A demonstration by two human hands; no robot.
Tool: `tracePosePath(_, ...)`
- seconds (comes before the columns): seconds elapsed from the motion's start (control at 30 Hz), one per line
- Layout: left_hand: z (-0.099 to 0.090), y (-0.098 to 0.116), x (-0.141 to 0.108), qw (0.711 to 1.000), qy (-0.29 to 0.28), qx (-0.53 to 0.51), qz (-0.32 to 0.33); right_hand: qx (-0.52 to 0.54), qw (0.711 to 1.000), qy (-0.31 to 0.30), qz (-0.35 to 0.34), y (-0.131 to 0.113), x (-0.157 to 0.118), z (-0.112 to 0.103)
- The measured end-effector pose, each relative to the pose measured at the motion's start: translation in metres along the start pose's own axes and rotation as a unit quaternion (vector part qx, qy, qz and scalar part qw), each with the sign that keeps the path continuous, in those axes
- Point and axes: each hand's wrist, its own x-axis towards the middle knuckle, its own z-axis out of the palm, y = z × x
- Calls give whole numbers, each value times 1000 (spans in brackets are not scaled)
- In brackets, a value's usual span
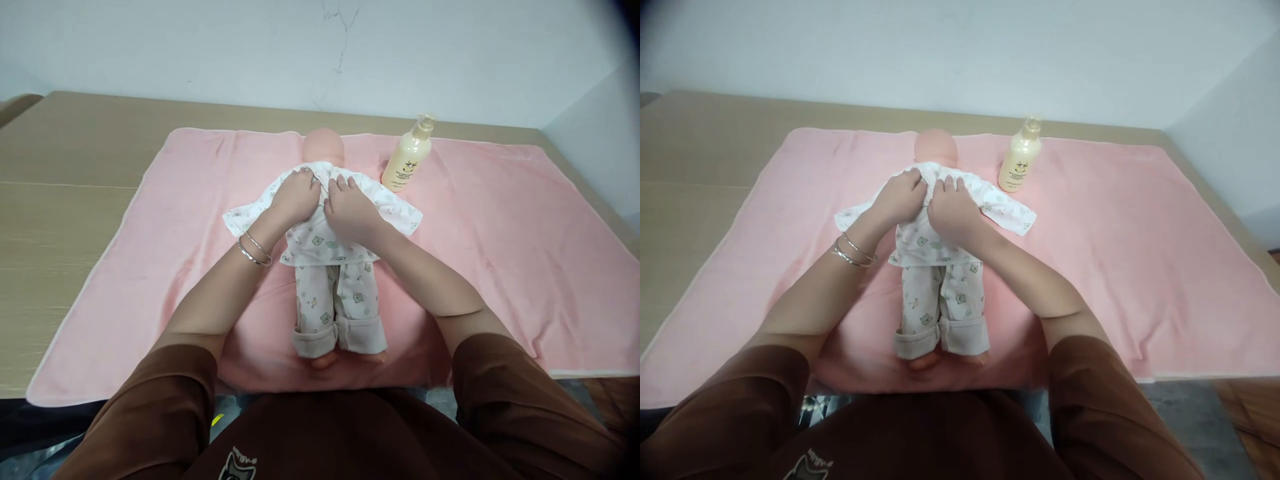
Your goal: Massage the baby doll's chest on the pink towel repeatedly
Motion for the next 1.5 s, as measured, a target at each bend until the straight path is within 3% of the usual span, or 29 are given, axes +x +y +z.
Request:
tracePosePath(0.13, 12, 6, -7, 999, 28, 25, 15, 51, 997, -25, 50, 16, 9, -12)
tracePosePath(0.27, 20, 21, -21, 996, 40, 61, 45, 102, 989, -16, 103, 43, 25, -7)
tracePosePath(0.37, 11, 21, -19, 997, 11, 66, 45, 72, 992, 5, 106, 37, 22, 0)
tracePosePath(0.57, -2, -10, 6, 1000, -6, -7, -16, -39, 999, -9, 31, -5, -2, -9)
tracePosePath(0.67, 6, -13, 7, 1000, 10, 10, -4, 3, 999, -20, 45, 6, 4, -12)
tracePosePath(0.83, 21, 13, -13, 996, 45, 50, 56, 84, 992, 10, 99, 44, 27, 6)
tracePosePath(0.93, 23, 19, -16, 996, 66, 22, 54, 69, 992, 25, 106, 40, 27, 13)
tracePosePath(1.17, 32, -13, 7, 991, 97, -87, -10, -2, 998, 18, 61, -7, 1, 6)
tracePosePath(1.37, 34, -11, 5, 990, 107, -83, -31, 63, 995, 24, 74, 29, 21, 11)
tracePosePath(1.5, 20, -39, 21, 982, 149, -53, -100, 80, 991, 36, 97, 36, 25, 15)
